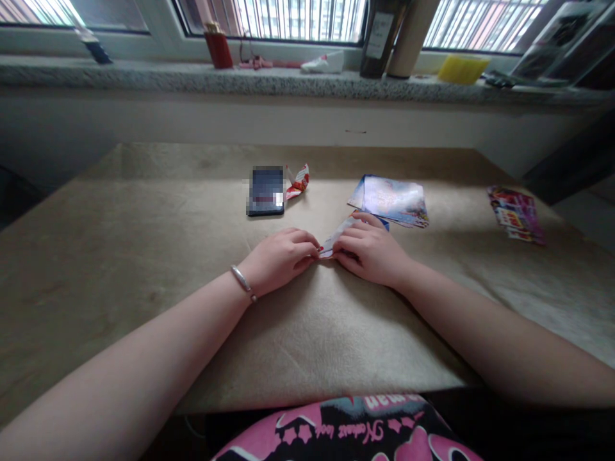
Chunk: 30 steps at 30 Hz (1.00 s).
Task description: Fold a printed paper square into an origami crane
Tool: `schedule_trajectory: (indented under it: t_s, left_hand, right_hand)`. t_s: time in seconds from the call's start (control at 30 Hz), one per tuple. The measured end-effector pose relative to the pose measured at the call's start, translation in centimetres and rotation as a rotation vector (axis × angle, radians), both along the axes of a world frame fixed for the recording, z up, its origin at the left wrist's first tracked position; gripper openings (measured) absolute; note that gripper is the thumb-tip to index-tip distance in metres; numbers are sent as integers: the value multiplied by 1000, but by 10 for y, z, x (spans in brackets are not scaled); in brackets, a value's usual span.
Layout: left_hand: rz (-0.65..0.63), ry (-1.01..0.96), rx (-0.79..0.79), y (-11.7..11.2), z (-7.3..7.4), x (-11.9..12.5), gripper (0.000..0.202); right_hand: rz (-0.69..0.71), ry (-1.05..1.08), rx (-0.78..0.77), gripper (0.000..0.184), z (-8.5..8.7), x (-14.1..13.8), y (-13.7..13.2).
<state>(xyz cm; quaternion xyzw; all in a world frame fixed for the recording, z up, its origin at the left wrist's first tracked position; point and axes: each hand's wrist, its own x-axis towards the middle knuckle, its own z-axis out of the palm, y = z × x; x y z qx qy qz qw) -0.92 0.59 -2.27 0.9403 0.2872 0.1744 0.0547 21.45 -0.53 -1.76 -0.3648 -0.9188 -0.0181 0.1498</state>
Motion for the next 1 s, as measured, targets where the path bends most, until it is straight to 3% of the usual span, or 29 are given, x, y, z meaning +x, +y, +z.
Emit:
schedule_trajectory:
  t_s: [0.13,0.4,0.6,0.83,1.0]
  left_hand:
    - [0,43,54,-2,1,1,15]
    - [-36,24,25,-5,5,-2,17]
    - [0,45,2,-6,7,-3,18]
    - [-3,164,157,-11,9,2,23]
    - [-17,212,162,-12,10,3,26]
  right_hand:
    - [0,15,-42,23,-2,-4,1]
    - [-181,85,-182,22,-10,-5,10]
    - [-196,45,-191,22,-9,-6,13]
    - [-227,-15,-166,22,-6,-10,12]
    - [-264,5,-171,21,-6,-13,10]
